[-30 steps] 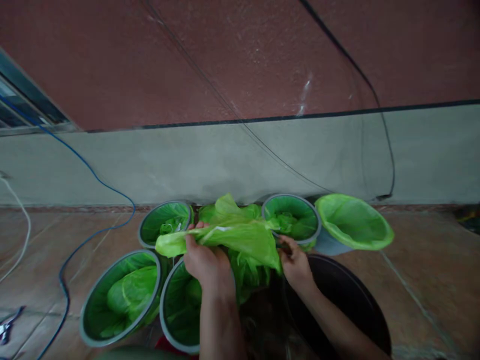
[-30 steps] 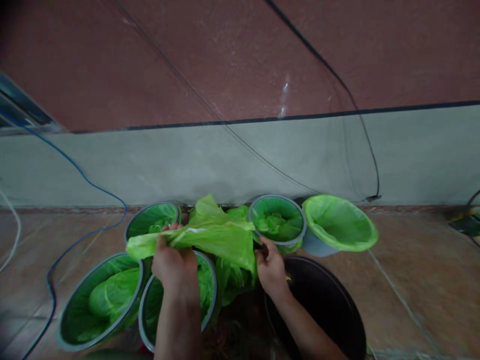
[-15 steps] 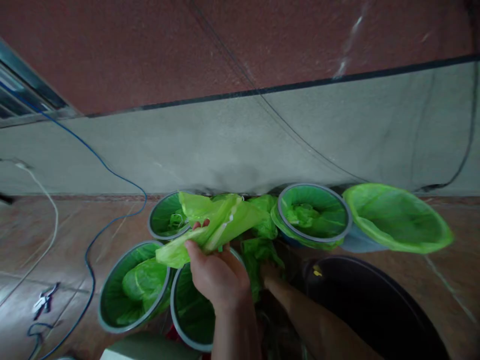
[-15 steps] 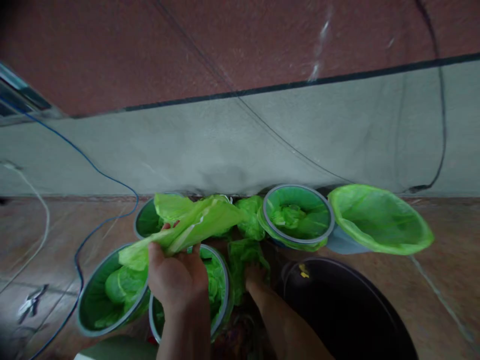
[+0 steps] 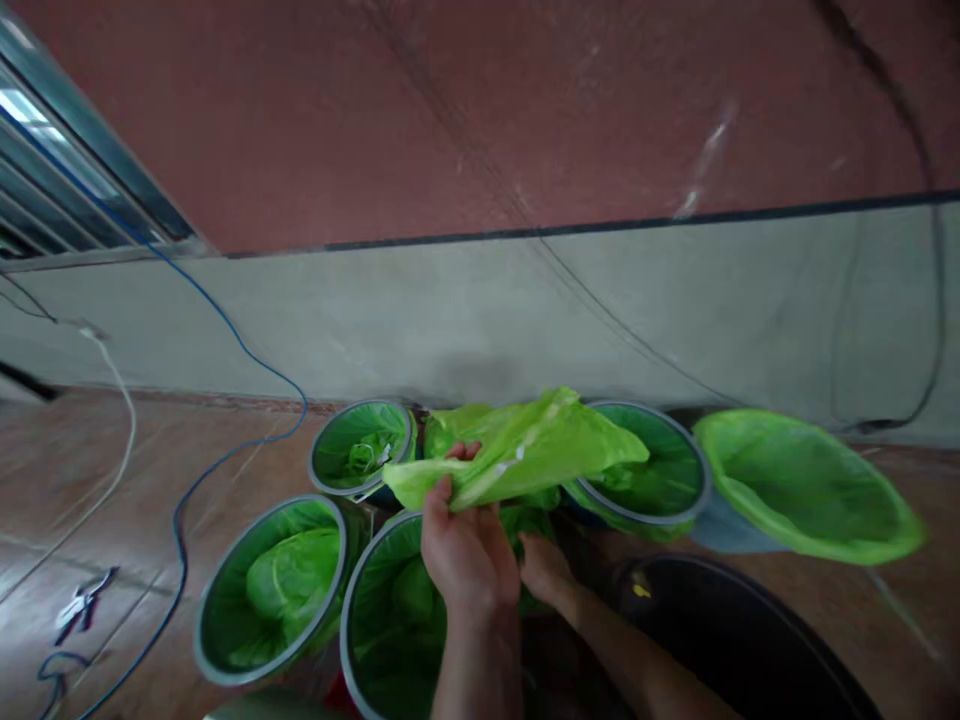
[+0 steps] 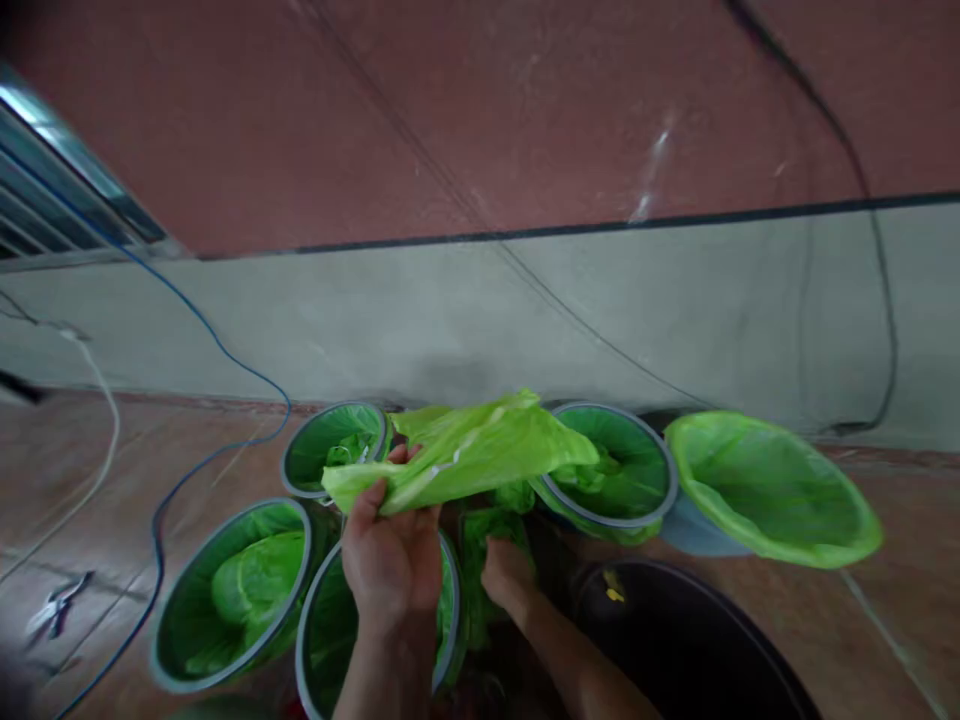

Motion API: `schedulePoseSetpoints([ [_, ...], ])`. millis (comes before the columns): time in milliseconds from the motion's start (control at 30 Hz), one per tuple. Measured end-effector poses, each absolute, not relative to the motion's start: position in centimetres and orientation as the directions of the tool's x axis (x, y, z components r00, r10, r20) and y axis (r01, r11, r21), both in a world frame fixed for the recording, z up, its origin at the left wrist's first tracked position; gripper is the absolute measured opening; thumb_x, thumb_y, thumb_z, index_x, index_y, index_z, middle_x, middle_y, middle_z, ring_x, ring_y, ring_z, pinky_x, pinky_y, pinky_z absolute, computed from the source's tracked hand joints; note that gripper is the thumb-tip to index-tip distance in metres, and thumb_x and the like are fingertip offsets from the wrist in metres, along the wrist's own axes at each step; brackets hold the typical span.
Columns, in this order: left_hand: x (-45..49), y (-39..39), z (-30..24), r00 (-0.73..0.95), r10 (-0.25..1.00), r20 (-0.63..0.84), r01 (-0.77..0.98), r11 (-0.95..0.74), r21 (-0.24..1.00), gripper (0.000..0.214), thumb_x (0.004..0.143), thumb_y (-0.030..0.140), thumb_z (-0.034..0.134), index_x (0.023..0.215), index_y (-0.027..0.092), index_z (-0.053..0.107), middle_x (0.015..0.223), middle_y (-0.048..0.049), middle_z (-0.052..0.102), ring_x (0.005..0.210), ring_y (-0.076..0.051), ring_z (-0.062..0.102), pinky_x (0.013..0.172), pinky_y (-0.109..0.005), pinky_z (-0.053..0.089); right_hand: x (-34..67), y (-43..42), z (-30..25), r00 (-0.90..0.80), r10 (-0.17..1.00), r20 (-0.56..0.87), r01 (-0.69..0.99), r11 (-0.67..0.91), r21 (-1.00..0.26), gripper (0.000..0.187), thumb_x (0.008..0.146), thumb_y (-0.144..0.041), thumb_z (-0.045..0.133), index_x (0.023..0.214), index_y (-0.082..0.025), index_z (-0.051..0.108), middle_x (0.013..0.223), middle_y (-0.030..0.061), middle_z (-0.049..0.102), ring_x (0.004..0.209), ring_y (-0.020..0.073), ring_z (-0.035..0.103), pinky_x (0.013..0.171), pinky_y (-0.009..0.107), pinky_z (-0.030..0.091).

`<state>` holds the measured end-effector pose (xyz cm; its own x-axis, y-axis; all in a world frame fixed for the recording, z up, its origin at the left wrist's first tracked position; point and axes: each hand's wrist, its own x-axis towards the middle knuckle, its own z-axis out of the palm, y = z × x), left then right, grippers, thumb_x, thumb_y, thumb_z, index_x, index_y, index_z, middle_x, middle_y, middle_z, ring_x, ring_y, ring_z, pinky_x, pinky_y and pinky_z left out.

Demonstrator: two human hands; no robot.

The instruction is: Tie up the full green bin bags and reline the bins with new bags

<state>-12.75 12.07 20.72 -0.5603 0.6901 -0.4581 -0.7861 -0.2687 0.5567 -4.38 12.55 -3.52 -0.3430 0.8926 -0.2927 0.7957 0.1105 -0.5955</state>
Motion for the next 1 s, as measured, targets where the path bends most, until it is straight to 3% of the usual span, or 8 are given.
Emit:
schedulePoseSetpoints([
  [100,-12.8,12.2,20.8,-0.505,0.774,-0.381,-0.792,-0.240,0.561,0.024,0.076,0.021,0.050,0.090,0.014,0.069,0.089,-0.0063,0.071,0.093,-0.018,0.065,0.088,-0.034,0.050,-0.3,11.2,3.1,-0.261,0.956,-0.132,0.695,0.091,-0.713,0.028,0.089,-0.016,0.043,0.098,-0.018,0.069,0.090,0.0082,0.074,0.084,0.0204,0.070,0.078,0.031,0.053],
  [200,-12.2,12.0,20.7,-0.390,0.881,-0.269,-0.784,-0.164,0.599,0.028,0.071,0.022,0.054,0.093,0.014,0.070,0.088,-0.0065,0.072,0.091,-0.019,0.065,0.087,-0.033,0.050,4.6,9.1,11.8,-0.122,0.963,0.239,0.581,0.265,-0.770,0.025,0.093,-0.027,0.043,0.100,-0.022,0.067,0.094,0.0063,0.072,0.085,0.0187,0.068,0.077,0.030,0.054],
  [267,-11.2,11.4,20.9,-0.290,0.938,-0.192,-0.777,-0.113,0.620,0.030,0.069,0.023,0.056,0.093,0.014,0.071,0.088,-0.0068,0.072,0.090,-0.019,0.065,0.088,-0.034,0.050,7.3,8.4,17.0,-0.137,0.887,0.442,0.625,0.423,-0.656,0.024,0.091,-0.026,0.049,0.108,-0.024,0.064,0.112,0.0073,0.068,0.105,0.0208,0.062,0.090,0.035,0.050],
  [333,-9.8,10.3,21.4,-0.186,0.972,-0.143,-0.774,-0.055,0.631,0.030,0.067,0.024,0.059,0.093,0.014,0.072,0.088,-0.0074,0.072,0.089,-0.020,0.065,0.089,-0.035,0.049,9.3,8.5,20.4,-0.210,0.808,0.551,0.715,0.511,-0.477,0.040,0.085,-0.022,0.056,0.125,-0.023,0.058,0.131,0.0091,0.058,0.121,0.0248,0.052,0.102,0.043,0.043],
  [467,-7.1,7.1,22.7,-0.061,0.990,-0.126,-0.750,0.038,0.661,0.032,0.068,0.026,0.061,0.095,0.013,0.072,0.094,-0.0095,0.073,0.093,-0.022,0.066,0.092,-0.036,0.048,12.8,8.9,21.5,-0.311,0.780,0.543,0.808,0.518,-0.282,0.032,0.079,-0.009,0.055,0.107,-0.020,0.067,0.116,0.0071,0.066,0.111,0.0249,0.055,0.099,0.043,0.041],
  [700,-7.7,3.7,22.8,-0.297,0.921,-0.252,-0.501,0.074,0.862,0.032,0.068,0.025,0.058,0.096,0.015,0.071,0.100,-0.0076,0.072,0.108,-0.026,0.061,0.086,-0.036,0.050,20.7,3.7,20.6,-0.014,0.742,0.670,0.886,0.320,-0.336,0.025,0.088,-0.012,0.044,0.088,-0.019,0.068,0.092,0.0064,0.071,0.089,0.0221,0.062,0.087,0.039,0.044],
  [800,-7.4,2.6,23.4,-0.293,0.909,-0.297,-0.516,0.111,0.849,0.029,0.070,0.022,0.057,0.095,0.016,0.070,0.100,-0.0069,0.072,0.107,-0.024,0.062,0.087,-0.036,0.050,22.4,1.3,22.1,0.028,0.770,0.638,0.826,0.341,-0.448,0.023,0.087,-0.017,0.045,0.097,-0.019,0.066,0.098,0.0069,0.069,0.093,0.0214,0.062,0.087,0.038,0.047],
  [1000,-3.0,-0.9,25.6,-0.001,0.969,-0.246,-0.674,0.181,0.716,0.034,0.074,0.023,0.057,0.105,0.017,0.068,0.101,-0.0067,0.072,0.101,-0.022,0.065,0.093,-0.036,0.048,18.5,-2.9,21.6,-0.255,0.850,0.461,0.702,0.491,-0.517,0.043,0.078,-0.019,0.060,0.121,-0.021,0.059,0.121,0.0084,0.062,0.114,0.0241,0.055,0.100,0.043,0.043],
])
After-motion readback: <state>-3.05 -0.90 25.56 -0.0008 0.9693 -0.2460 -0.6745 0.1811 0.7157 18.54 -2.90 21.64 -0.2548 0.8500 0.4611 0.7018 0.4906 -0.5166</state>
